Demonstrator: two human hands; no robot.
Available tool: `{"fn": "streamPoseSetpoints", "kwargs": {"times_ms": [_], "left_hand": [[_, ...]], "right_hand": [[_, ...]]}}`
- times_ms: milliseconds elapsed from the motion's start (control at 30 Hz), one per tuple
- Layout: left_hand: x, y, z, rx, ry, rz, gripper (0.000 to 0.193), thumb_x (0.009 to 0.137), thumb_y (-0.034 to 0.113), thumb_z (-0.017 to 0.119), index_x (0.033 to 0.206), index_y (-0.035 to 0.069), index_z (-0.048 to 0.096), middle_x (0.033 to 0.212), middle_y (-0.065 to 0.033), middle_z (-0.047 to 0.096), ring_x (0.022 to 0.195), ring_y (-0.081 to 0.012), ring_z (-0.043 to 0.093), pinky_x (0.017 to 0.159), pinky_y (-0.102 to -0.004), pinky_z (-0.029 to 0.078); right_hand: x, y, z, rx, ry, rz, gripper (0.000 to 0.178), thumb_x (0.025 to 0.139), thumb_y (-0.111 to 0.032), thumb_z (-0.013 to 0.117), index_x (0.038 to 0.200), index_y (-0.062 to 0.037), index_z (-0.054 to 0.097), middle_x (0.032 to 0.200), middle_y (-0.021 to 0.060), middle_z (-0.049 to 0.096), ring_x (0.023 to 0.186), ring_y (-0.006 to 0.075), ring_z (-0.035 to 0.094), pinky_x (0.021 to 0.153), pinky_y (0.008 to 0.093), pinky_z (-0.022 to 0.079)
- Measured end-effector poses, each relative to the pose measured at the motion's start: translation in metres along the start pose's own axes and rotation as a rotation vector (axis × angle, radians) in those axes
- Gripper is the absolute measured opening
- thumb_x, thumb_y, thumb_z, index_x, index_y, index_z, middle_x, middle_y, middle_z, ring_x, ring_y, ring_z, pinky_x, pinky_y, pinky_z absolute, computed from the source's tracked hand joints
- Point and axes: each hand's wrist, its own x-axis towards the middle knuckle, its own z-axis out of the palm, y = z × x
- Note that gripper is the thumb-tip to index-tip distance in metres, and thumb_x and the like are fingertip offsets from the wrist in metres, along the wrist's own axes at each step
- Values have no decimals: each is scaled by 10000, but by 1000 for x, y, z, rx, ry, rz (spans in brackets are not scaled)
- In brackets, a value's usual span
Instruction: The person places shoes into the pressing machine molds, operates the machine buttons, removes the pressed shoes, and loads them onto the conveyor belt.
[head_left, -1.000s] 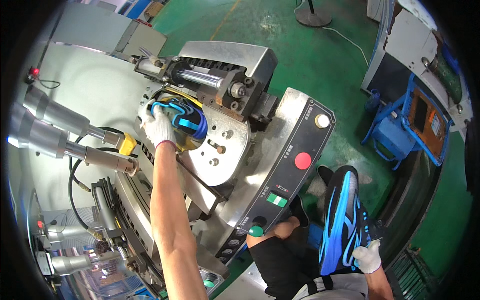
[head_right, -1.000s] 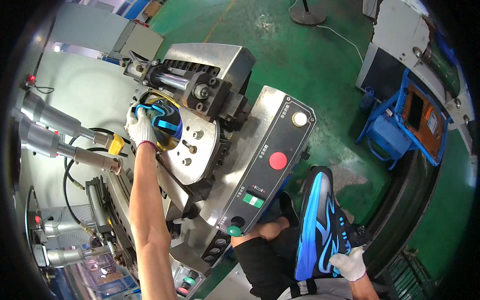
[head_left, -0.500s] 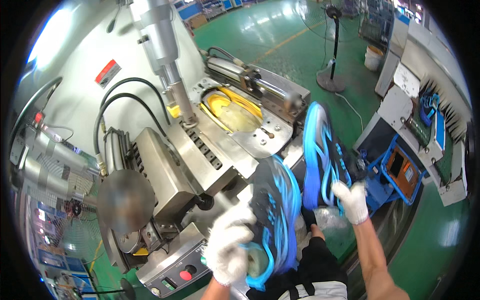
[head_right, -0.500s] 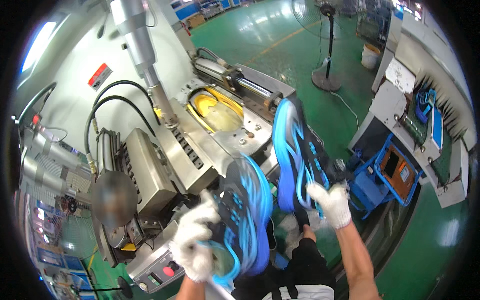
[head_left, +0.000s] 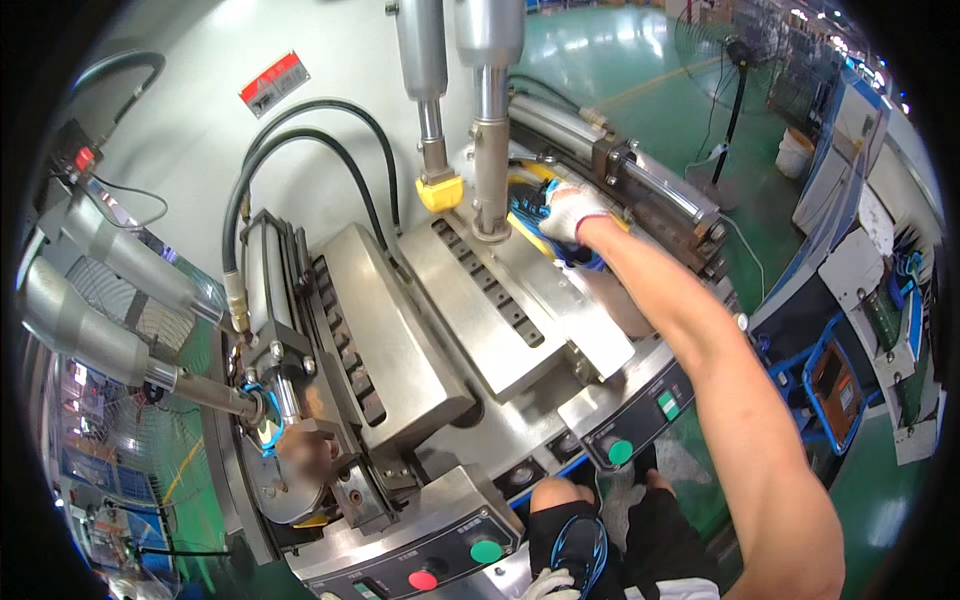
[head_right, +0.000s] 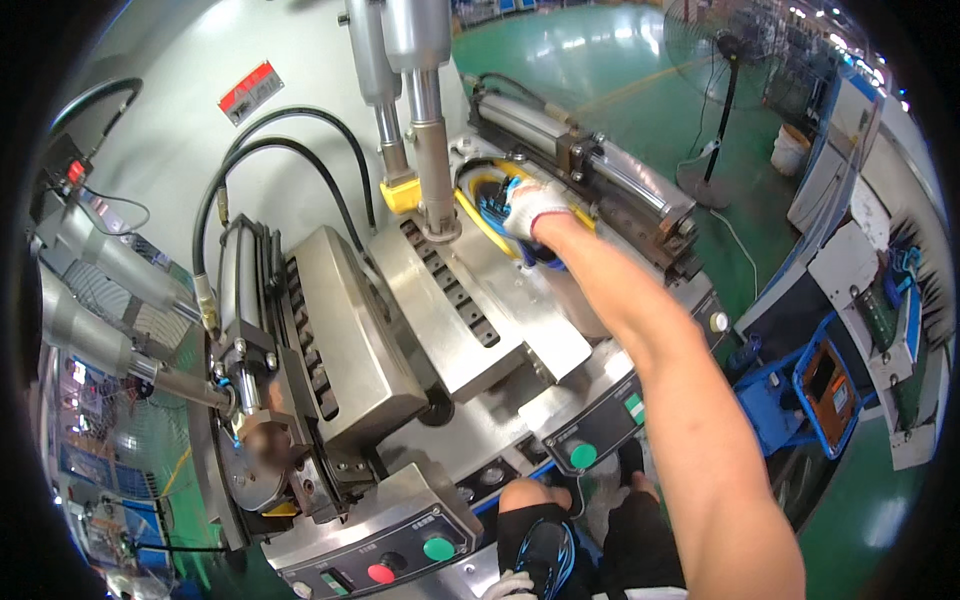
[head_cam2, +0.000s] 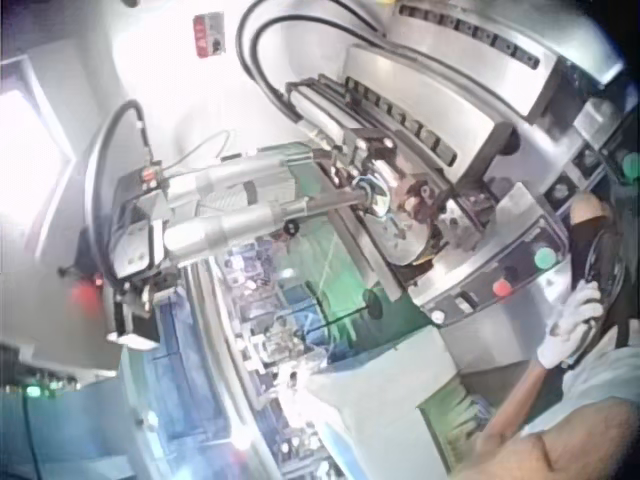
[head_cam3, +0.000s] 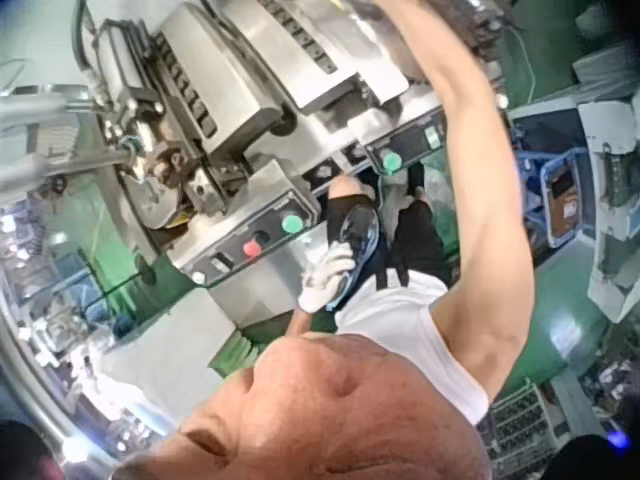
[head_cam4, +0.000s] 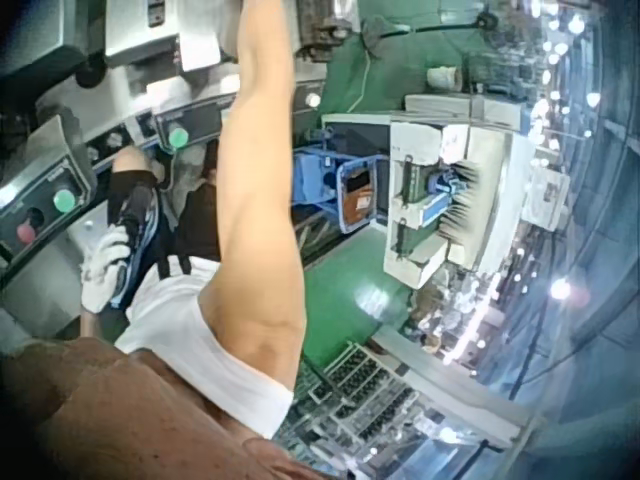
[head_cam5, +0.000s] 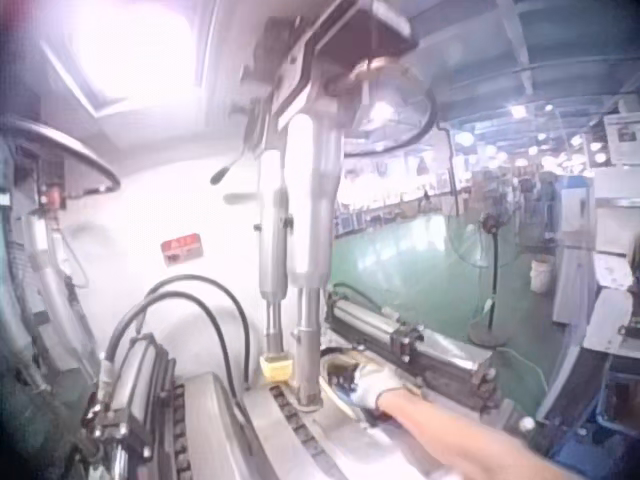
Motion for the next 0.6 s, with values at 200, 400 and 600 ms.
{"fn": "streamPoseSetpoints", "kwargs": {"times_ms": [200,400,600], "left_hand": [[5,-1,0,-15,24,4,309,841,39,618,1108,96,764,1225,-176,711,1229,-378,652,1139,-486,462],[-8,-5,-2,25,3,36,320,835,31,648,1130,113,741,1283,-145,676,1274,-380,605,1130,-466,462],[-14,2,12,23,-24,90,285,895,43,626,1160,71,727,1288,-159,677,1299,-354,594,1163,-449,424]], "right_hand": [[-1,0,-6,-2,-59,-83,760,840,-586,674,1226,69,693,1322,271,660,1219,365,662,1033,407,527],[-187,-39,-8,476,503,-367,675,954,-376,648,1459,39,481,1527,281,489,1413,408,492,1179,445,408],[-375,-72,77,283,260,-394,816,885,-422,724,1493,47,449,1580,316,386,1497,471,341,1256,550,255]]}}
